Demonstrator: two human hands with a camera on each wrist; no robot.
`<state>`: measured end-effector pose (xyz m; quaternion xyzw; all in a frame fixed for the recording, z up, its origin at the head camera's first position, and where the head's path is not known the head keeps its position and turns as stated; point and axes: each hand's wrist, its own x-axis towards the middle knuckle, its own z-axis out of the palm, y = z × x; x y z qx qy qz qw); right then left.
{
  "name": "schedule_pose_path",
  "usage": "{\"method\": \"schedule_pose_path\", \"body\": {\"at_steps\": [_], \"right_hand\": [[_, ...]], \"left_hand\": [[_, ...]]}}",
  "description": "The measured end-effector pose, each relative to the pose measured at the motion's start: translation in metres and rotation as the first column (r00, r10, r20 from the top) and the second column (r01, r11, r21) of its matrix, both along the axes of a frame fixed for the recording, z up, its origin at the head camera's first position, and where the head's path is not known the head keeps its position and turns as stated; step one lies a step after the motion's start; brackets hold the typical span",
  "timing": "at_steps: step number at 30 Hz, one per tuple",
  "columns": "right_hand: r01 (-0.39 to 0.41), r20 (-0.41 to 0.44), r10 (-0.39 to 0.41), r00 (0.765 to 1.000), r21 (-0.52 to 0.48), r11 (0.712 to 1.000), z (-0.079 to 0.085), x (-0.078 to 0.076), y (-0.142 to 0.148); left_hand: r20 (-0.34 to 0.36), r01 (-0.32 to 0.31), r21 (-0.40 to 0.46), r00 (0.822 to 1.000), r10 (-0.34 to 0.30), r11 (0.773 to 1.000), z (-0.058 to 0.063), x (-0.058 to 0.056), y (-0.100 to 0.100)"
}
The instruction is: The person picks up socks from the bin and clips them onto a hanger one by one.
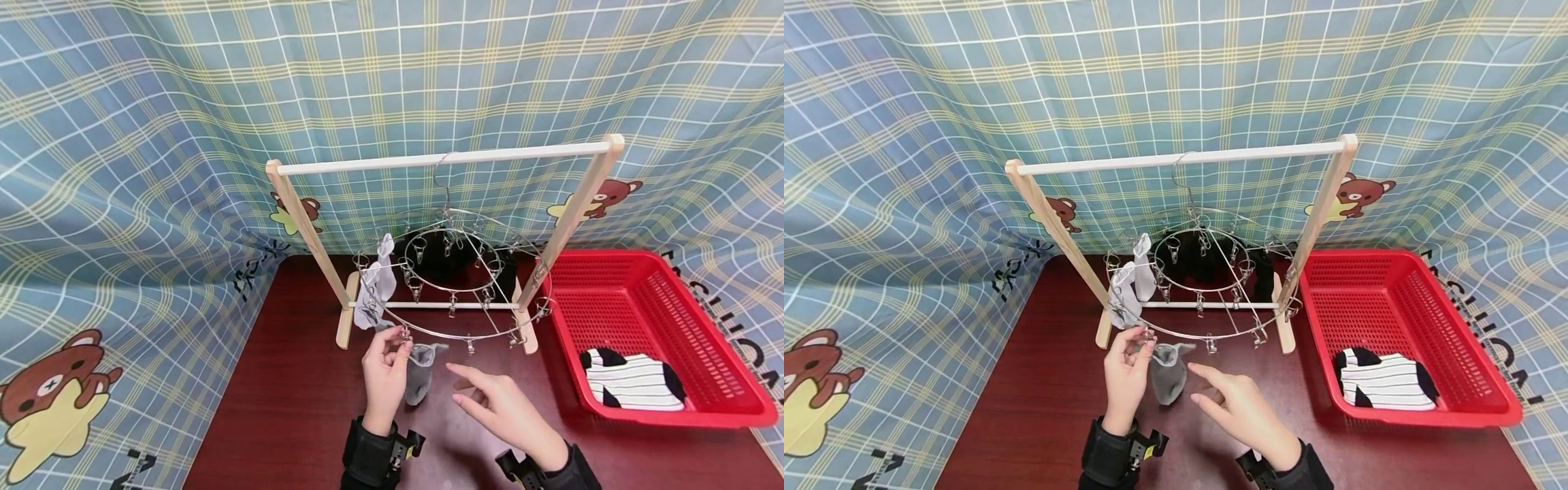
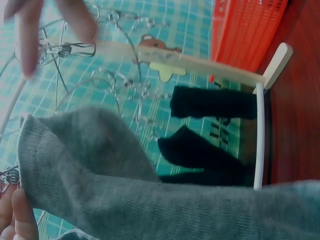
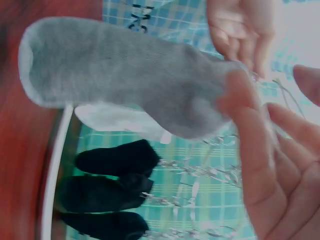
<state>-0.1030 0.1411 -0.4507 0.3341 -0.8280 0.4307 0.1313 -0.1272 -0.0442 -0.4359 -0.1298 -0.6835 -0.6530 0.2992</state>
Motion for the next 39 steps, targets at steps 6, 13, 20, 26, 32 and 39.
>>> {"method": "schedule_pose_path", "body": {"at_steps": [6,13,20,26,32,39], "right_hand": [[0.039,-0.400,-0.125,0.908,-0.216,0.976,0.023,-0.008,0.006],[0.260,-0.562,-0.424,0.710,-0.350,0.900,0.039,-0.021,0.011],[0.478,-0.425,-0.480,0.768,-0.120,0.870,0.027,-0.022,0.015],[0.489,-0.373,-0.473,0.798,-0.056,0.870,0.020,-0.023,0.018],[0.468,-0.407,-0.465,0.786,-0.099,0.878,0.020,-0.022,0.018],[0.455,-0.462,-0.471,0.752,-0.153,0.877,0.019,-0.023,0.016]], "left_hand": [[0.012,-0.060,0.032,0.998,0.059,0.998,0.002,-0.003,-0.009],[0.039,-0.130,0.044,0.991,0.129,0.991,0.005,-0.008,-0.020],[0.066,-0.145,0.074,0.988,0.140,0.987,-0.002,-0.012,-0.024],[0.022,-0.171,0.072,0.985,0.170,0.983,-0.016,-0.017,-0.019],[-0.160,-0.216,0.062,0.962,0.223,0.974,-0.004,-0.003,-0.003],[-0.215,0.017,-0.107,0.976,-0.040,0.994,0.010,0.014,0.012]]}}
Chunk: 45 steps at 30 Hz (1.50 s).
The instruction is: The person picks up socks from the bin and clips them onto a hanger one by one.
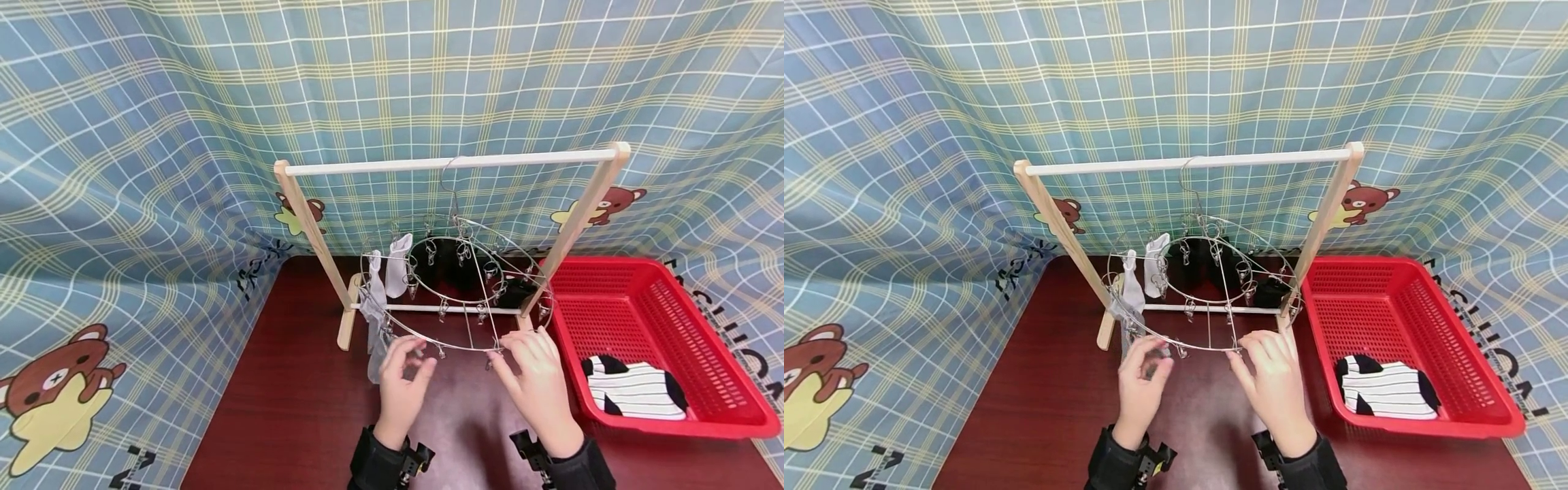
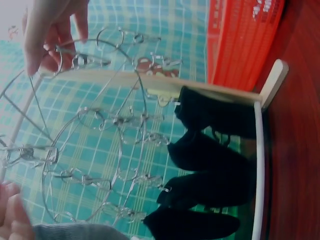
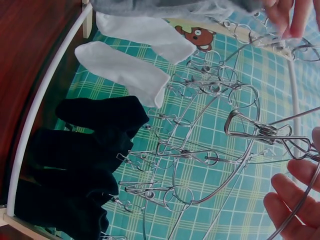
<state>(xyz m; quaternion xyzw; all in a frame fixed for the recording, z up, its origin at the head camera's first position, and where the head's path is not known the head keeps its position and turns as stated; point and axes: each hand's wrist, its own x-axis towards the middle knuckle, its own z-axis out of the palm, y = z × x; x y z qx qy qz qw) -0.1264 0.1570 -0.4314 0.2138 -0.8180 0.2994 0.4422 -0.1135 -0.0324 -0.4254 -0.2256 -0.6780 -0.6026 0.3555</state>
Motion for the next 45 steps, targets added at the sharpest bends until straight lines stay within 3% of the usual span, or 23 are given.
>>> {"method": "schedule_pose_path", "body": {"at_steps": [3,7,12,19,24,39,45], "right_hand": [[-0.008,-0.015,0.008,1.000,0.004,1.000,0.000,-0.001,-0.001],[-0.024,-0.015,0.024,1.000,0.020,1.000,0.001,0.000,-0.001],[-0.034,-0.009,0.034,0.999,0.028,0.999,0.002,0.000,-0.001],[-0.043,-0.013,0.043,0.999,0.039,0.998,0.001,-0.002,0.001],[-0.037,-0.003,0.037,0.999,0.052,0.998,0.001,-0.003,0.004],[-0.009,0.016,0.007,1.000,0.076,0.997,-0.002,-0.004,0.035],[0.087,0.074,-0.096,0.993,0.112,0.990,-0.005,-0.004,0.067]], "left_hand": [[0.076,0.119,-0.030,0.990,-0.116,0.992,-0.002,0.002,0.003],[0.127,0.159,-0.040,0.980,-0.153,0.986,-0.005,0.002,0.005],[0.141,0.184,-0.014,0.974,-0.180,0.983,-0.003,0.001,0.005],[0.152,0.099,-0.027,0.984,-0.094,0.995,-0.003,-0.001,0.005],[0.189,0.064,-0.012,0.980,-0.061,0.998,-0.003,-0.001,0.005],[0.297,0.075,0.019,0.952,-0.077,0.997,-0.007,-0.002,0.003],[0.292,0.078,0.018,0.953,-0.080,0.997,-0.007,-0.002,0.002]]}}
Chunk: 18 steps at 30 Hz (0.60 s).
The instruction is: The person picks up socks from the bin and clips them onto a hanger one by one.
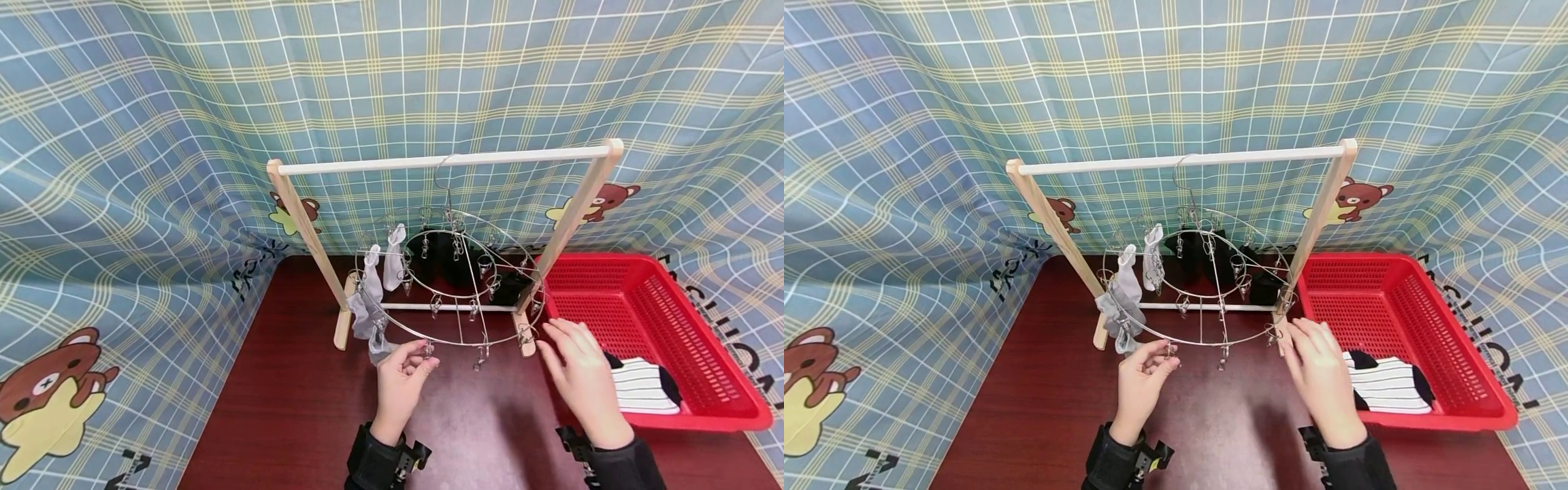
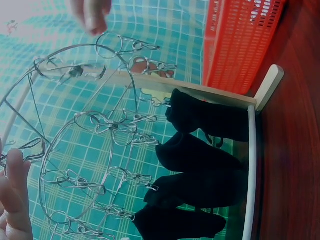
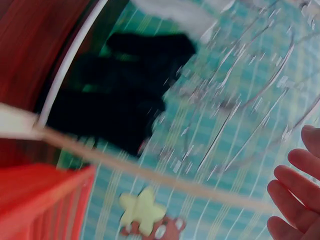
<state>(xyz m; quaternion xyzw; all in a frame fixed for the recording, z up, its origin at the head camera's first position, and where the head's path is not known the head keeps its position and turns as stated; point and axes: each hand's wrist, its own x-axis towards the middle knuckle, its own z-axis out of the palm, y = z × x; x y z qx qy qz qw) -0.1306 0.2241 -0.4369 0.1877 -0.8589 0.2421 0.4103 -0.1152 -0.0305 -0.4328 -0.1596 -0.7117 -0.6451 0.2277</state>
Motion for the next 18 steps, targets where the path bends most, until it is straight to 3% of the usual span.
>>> {"method": "schedule_pose_path", "body": {"at_steps": [10,18], "right_hand": [[0.218,0.102,-0.222,0.970,0.053,0.975,0.001,0.007,0.060],[0.230,0.123,-0.243,0.962,0.108,0.967,0.010,-0.008,0.082]], "left_hand": [[-0.044,0.007,0.008,0.999,-0.007,1.000,-0.006,-0.002,0.000],[-0.040,0.013,0.029,0.999,-0.012,1.000,-0.030,-0.011,0.000]]}}
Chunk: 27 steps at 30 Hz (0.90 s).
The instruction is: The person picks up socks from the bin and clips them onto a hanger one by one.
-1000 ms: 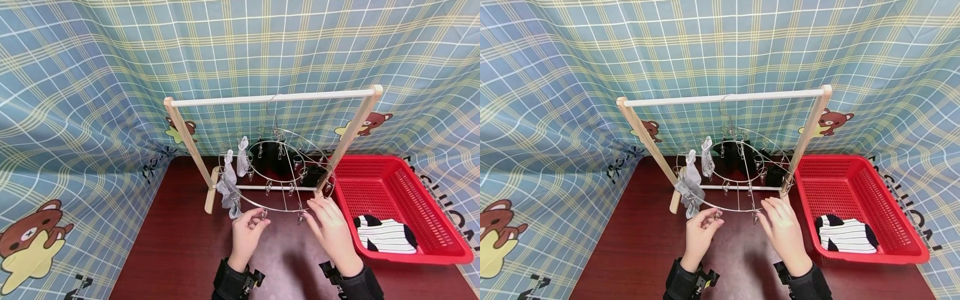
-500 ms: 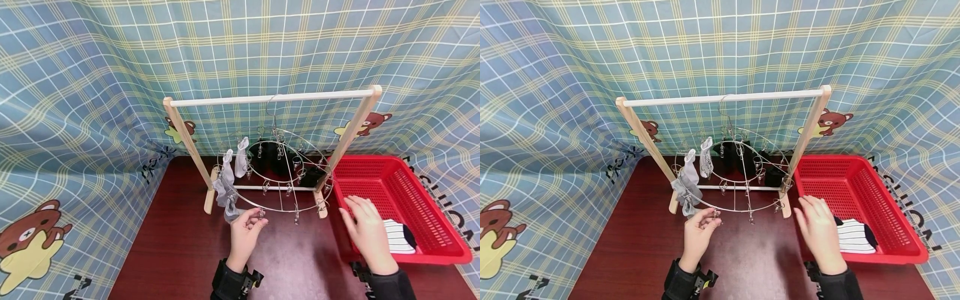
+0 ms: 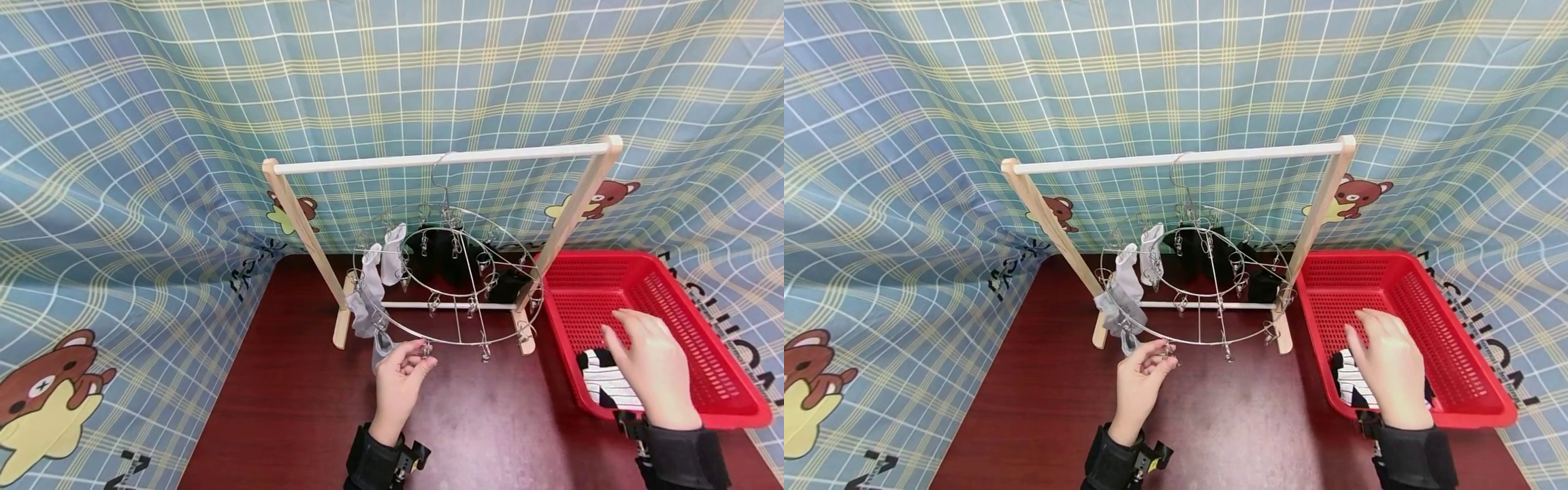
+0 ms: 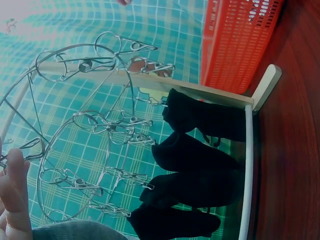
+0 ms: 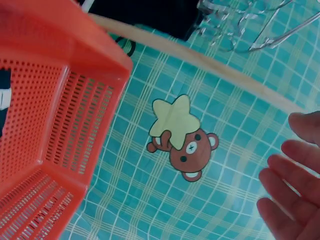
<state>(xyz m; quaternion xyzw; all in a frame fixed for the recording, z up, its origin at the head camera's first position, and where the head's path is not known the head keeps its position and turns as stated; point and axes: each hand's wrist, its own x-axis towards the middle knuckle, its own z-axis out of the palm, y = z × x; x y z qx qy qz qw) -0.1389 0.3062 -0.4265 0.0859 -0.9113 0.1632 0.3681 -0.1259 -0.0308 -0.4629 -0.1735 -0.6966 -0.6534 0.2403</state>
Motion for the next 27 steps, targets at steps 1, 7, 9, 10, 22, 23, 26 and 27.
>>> {"method": "schedule_pose_path", "body": {"at_steps": [1,7,9,10,22,23,26,27], "right_hand": [[-0.011,0.001,0.011,1.000,0.009,1.000,0.000,-0.005,0.003],[-0.099,0.116,0.092,0.989,0.061,0.993,-0.007,-0.039,0.023],[-0.134,0.215,0.113,0.970,0.085,0.987,-0.015,-0.050,0.031],[-0.152,0.272,0.121,0.955,0.095,0.984,-0.020,-0.056,0.035],[-0.271,0.662,0.202,0.722,0.002,0.962,-0.099,-0.098,0.064],[-0.280,0.691,0.212,0.692,-0.014,0.960,-0.104,-0.099,0.065],[-0.287,0.770,0.230,0.595,-0.063,0.956,-0.120,-0.099,0.068],[-0.290,0.793,0.238,0.560,-0.081,0.953,-0.125,-0.099,0.069]], "left_hand": [[-0.007,0.003,0.001,1.000,-0.003,1.000,0.000,0.000,0.000],[0.029,0.000,0.012,1.000,-0.001,1.000,0.017,0.006,-0.001],[0.045,0.003,0.016,0.999,-0.003,1.000,0.021,0.008,-0.001],[0.048,0.006,0.018,0.999,-0.007,1.000,0.020,0.008,-0.001],[-0.014,0.042,0.021,0.999,-0.042,0.999,0.023,0.006,-0.005],[-0.007,0.053,0.028,0.999,-0.053,0.998,0.023,0.006,-0.005],[0.017,0.066,0.042,0.998,-0.067,0.997,0.023,0.007,-0.006],[0.022,0.061,0.044,0.998,-0.062,0.997,0.022,0.007,-0.006]]}}
